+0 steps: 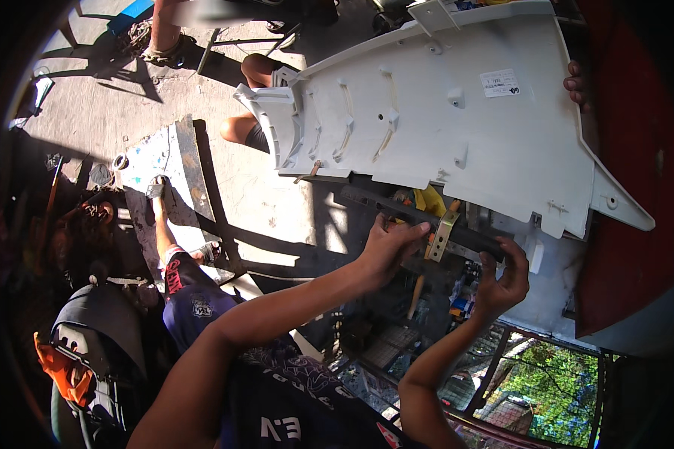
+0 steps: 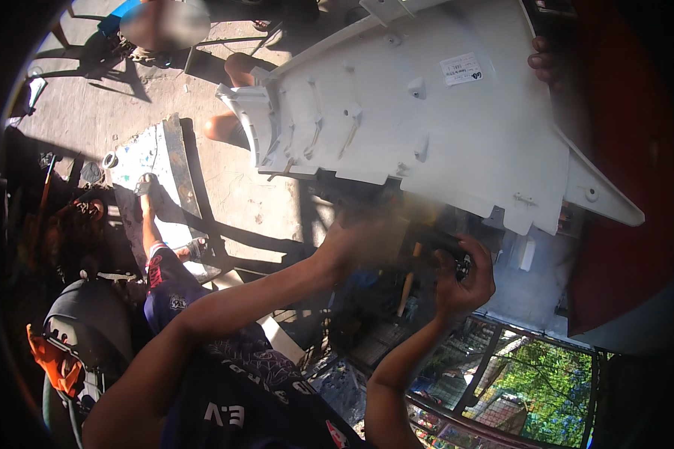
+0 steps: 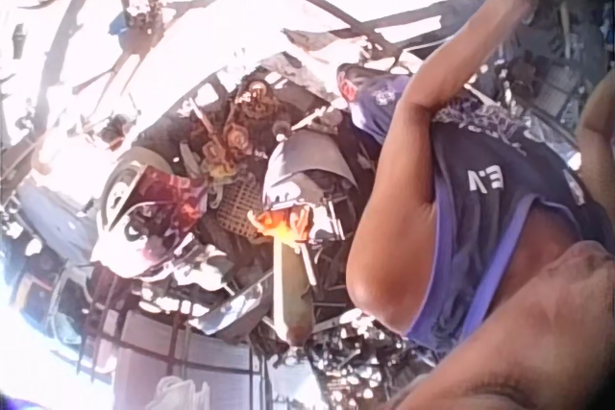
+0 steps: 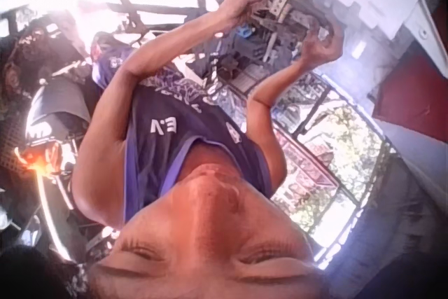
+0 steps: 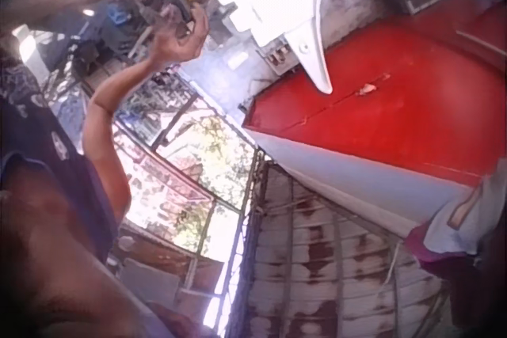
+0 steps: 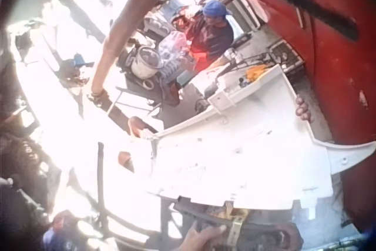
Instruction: The person attaches metal brackets to a white plastic appliance part using a screwdriver. They repeatedly position the brackets, insert screws, and tighten them while another person holds the part steady.
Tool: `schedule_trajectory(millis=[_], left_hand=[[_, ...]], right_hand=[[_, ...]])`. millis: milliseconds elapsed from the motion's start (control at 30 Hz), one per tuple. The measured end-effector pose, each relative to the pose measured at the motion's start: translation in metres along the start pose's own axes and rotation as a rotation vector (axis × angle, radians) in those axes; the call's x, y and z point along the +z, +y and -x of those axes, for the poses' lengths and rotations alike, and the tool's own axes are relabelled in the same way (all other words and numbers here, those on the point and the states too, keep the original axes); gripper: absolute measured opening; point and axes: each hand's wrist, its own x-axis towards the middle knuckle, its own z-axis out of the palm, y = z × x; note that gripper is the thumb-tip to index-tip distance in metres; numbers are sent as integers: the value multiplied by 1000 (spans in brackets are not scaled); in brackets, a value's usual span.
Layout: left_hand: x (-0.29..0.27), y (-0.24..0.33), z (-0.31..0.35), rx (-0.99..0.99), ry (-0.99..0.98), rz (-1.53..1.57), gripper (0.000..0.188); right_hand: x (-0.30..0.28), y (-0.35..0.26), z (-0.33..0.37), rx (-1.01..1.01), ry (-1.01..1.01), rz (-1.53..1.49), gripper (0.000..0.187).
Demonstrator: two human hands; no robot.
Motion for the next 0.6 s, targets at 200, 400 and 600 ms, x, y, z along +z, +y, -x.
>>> schedule_trajectory(millis=[200,400,600], left_hand=[[3,5,-11,-50,127,61,79],[-76,-43,-68,278,-113,-469,74],[-138,-88,-116,606,-257,-544,67]], right_hand=[[-6,15,-2,-68,-17,129,38],[-12,17,-4,-39,-13,128,37],[-18,24,-6,-22,-6,126,35]])
